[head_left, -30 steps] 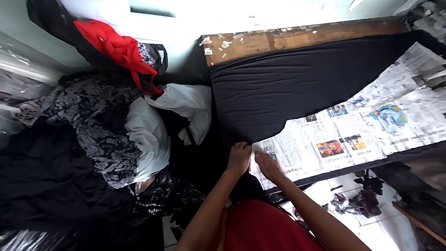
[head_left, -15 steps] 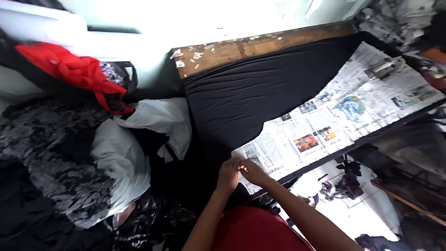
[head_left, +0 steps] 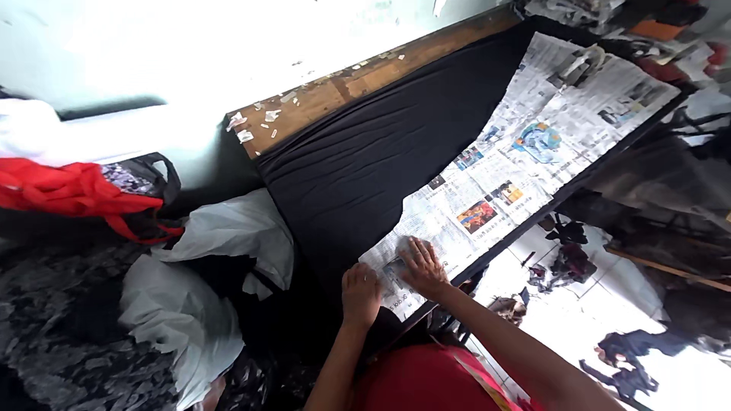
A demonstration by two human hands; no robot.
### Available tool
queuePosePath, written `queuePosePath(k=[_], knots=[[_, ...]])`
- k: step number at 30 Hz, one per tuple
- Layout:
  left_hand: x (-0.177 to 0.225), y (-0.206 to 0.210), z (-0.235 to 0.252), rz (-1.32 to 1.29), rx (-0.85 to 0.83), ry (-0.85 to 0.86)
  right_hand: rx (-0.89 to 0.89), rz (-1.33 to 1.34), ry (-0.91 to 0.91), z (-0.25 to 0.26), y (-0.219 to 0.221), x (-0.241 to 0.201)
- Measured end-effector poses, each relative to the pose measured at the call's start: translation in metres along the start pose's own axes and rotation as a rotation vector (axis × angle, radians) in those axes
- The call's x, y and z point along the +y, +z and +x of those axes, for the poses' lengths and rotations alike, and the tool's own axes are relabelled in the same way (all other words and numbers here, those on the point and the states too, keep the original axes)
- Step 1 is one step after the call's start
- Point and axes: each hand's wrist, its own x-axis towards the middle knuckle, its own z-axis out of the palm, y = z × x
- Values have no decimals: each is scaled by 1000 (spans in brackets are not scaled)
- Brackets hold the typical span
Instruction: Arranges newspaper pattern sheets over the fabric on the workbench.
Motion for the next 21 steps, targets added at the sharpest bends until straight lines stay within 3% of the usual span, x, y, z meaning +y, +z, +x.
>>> queuePosePath(k=[6,10,21], knots=[[26,25,15,-34,-73,73,-36,11,-4,0,1,-2],[24,43,8,30,-126,87,-158,47,12,1,-4,-1],[13,52,1,59,26,199,-69,50,194,-18,-21,21]])
